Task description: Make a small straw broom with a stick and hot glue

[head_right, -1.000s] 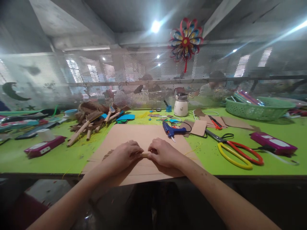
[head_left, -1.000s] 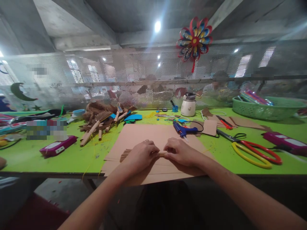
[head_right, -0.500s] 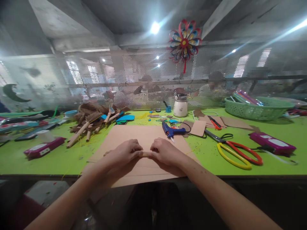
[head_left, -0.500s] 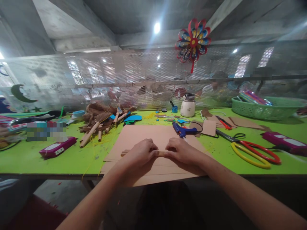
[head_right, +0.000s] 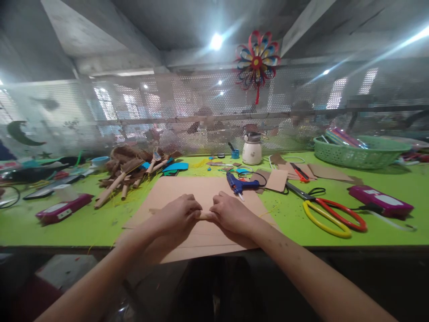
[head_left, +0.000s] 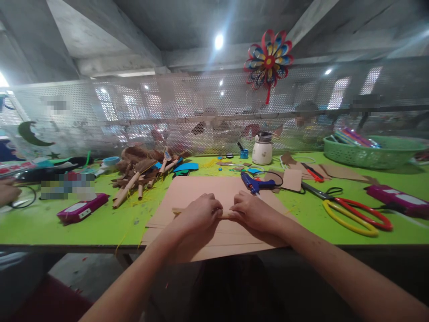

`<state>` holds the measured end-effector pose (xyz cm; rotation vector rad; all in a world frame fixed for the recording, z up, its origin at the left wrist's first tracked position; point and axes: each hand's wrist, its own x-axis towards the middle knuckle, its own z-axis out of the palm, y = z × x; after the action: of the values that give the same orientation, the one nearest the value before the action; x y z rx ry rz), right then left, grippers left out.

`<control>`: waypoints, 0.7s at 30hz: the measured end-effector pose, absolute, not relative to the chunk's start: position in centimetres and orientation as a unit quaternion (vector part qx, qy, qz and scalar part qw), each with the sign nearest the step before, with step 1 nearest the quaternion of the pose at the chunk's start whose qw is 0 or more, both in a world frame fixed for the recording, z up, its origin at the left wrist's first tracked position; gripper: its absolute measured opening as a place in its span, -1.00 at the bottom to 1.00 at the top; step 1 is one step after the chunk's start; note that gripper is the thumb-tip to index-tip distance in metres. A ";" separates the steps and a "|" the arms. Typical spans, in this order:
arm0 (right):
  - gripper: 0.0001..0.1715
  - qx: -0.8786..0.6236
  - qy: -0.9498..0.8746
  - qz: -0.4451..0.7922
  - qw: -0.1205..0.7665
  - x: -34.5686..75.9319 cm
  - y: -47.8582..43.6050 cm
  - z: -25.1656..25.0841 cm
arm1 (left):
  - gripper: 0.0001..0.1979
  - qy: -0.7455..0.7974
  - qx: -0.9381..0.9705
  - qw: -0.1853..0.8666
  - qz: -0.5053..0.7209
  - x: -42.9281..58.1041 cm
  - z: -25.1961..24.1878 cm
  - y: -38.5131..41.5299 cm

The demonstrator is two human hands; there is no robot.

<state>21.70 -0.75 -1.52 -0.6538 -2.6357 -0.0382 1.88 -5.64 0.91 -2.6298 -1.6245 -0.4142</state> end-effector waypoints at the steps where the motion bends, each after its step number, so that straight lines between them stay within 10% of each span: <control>1: -0.56 -0.236 -0.949 -0.021 0.210 21.6 -0.7 -1.5 | -0.72 -0.515 -0.844 0.030 -0.149 2.0 0.7 -5.9; 21: -0.73 -0.249 -0.934 0.007 0.254 21.9 -1.1 -1.9 | -0.67 -0.446 -0.880 0.112 -0.121 2.1 -0.1 -5.6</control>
<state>21.93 -1.06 -1.88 -0.6769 -2.5389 0.0192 2.13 -5.62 -0.11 -2.5824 -1.3100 -0.3565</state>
